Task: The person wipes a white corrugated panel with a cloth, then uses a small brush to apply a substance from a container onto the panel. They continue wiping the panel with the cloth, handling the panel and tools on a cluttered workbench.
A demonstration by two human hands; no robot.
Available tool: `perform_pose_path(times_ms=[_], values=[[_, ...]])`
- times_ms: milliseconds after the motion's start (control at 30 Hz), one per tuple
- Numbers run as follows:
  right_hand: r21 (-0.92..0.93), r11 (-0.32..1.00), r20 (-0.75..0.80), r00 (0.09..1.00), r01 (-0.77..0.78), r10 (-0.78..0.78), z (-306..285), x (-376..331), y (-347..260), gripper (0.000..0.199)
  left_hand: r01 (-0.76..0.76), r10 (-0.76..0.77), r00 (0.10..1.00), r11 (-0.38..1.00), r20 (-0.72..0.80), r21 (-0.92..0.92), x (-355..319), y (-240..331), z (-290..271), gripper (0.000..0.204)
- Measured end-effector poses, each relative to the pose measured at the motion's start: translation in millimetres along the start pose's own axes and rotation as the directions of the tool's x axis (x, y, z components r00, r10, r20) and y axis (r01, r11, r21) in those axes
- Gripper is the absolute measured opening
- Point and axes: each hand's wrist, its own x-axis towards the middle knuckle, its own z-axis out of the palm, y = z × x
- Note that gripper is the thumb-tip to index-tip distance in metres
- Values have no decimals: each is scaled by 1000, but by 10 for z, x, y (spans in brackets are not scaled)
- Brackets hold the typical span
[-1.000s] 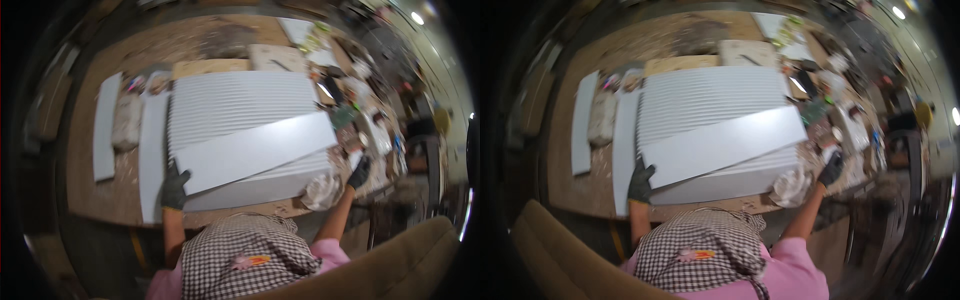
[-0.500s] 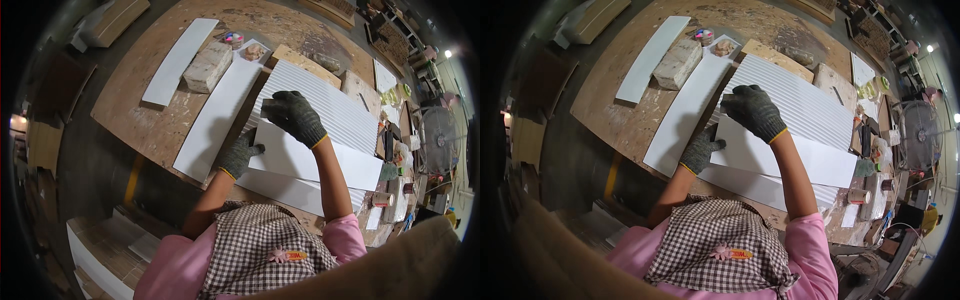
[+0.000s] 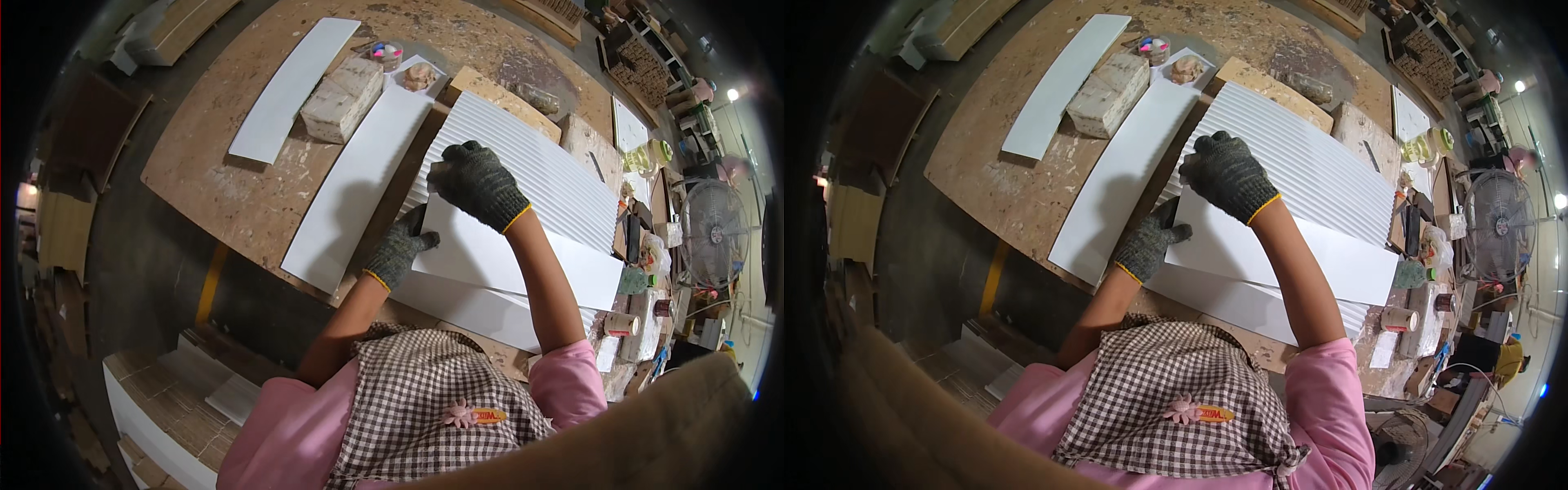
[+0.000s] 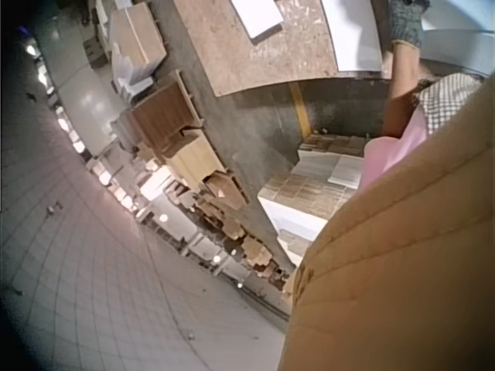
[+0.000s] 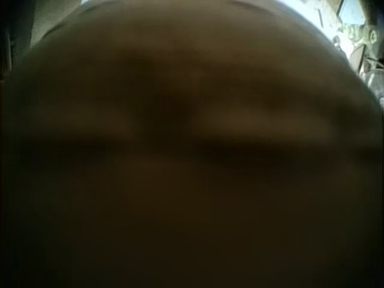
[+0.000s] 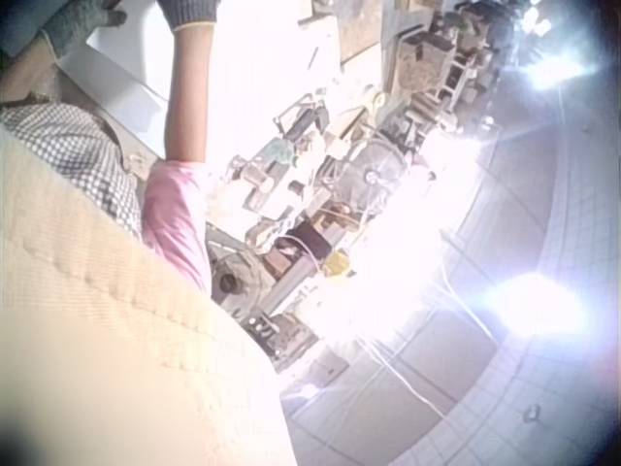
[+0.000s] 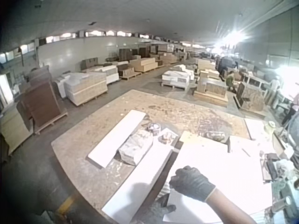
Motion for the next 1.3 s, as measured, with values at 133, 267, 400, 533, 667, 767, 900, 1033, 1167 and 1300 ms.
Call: perform_pose_path(times_ms=[133, 267, 400, 533, 667, 767, 900, 1033, 1167, 1300], values=[[12, 1000, -17, 1000, 11, -11, 49, 8, 21, 10, -26, 26, 999, 1000, 31, -14, 31, -135, -32, 56], [37, 999, -27, 999, 23, -22, 55, 3, 32, 12, -75, 75, 997, 997, 10, 17, 19, -36, -6, 54], [197, 980, -87, 996, 3, 15, -41, -66, -123, 10, -23, 22, 999, 999, 37, 28, 36, -115, -33, 53], [60, 996, 15, 998, -69, 68, 30, -22, -130, 9, -36, 42, 998, 989, -39, 143, 69, -202, -34, 53], [19, 999, -65, 997, -43, 45, 33, -45, -103, 8, 22, -22, 999, 1000, 25, -3, 49, -159, -49, 56], [108, 989, -164, 980, -99, 116, -31, -99, -103, 8, 0, -1, 1000, 1000, -22, -24, 17, -136, -20, 57], [281, 954, -44, 992, -105, 122, 88, -171, 211, 14, -66, 67, 998, 998, 11, -18, -28, 67, 11, 59], [873, 452, -122, 814, -183, 567, 307, -582, 317, 18, -44, 43, 999, 995, 9, 91, 66, -241, -7, 67], [686, -648, 236, 740, 332, 629, 620, -1170, 364, 40, -15, 11, 999, 990, -30, -143, 16, 5, 184, 73], [92, -818, 258, 780, 567, 570, 523, -1699, 173, 23, -21, 22, 999, 999, -38, 28, 131, -207, -37, 56]])
